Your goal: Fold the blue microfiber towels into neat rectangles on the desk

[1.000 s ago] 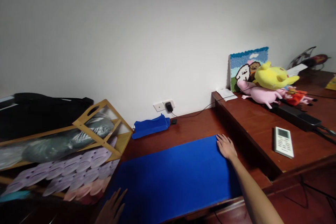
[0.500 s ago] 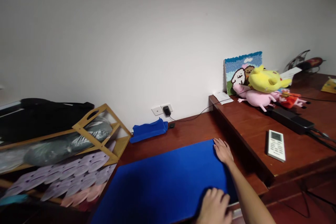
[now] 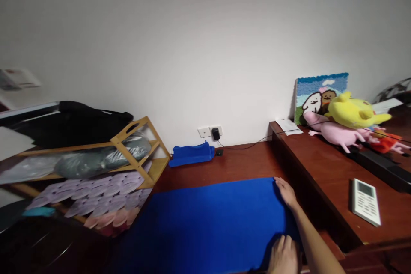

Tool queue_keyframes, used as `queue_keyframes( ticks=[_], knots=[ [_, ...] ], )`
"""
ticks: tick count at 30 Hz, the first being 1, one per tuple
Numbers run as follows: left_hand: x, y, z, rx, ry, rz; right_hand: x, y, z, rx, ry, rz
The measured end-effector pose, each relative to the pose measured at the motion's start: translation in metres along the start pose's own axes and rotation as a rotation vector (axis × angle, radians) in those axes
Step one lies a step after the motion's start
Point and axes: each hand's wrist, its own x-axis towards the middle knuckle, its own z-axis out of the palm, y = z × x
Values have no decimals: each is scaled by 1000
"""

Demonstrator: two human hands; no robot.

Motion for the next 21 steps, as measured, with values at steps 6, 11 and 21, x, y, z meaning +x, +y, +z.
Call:
queue_keyframes(
  ticks=[6,11,21],
  knots=[
    [-4,-9,-77,-258,-39,-55,2,-33,-9,150,118,109],
    [-22,-30,-175,-525,1,-249,1,-93,1,246,127,109],
    [-154,-167,-326,-960,327,-614,-10,-296,121,306,-233,-217]
  ],
)
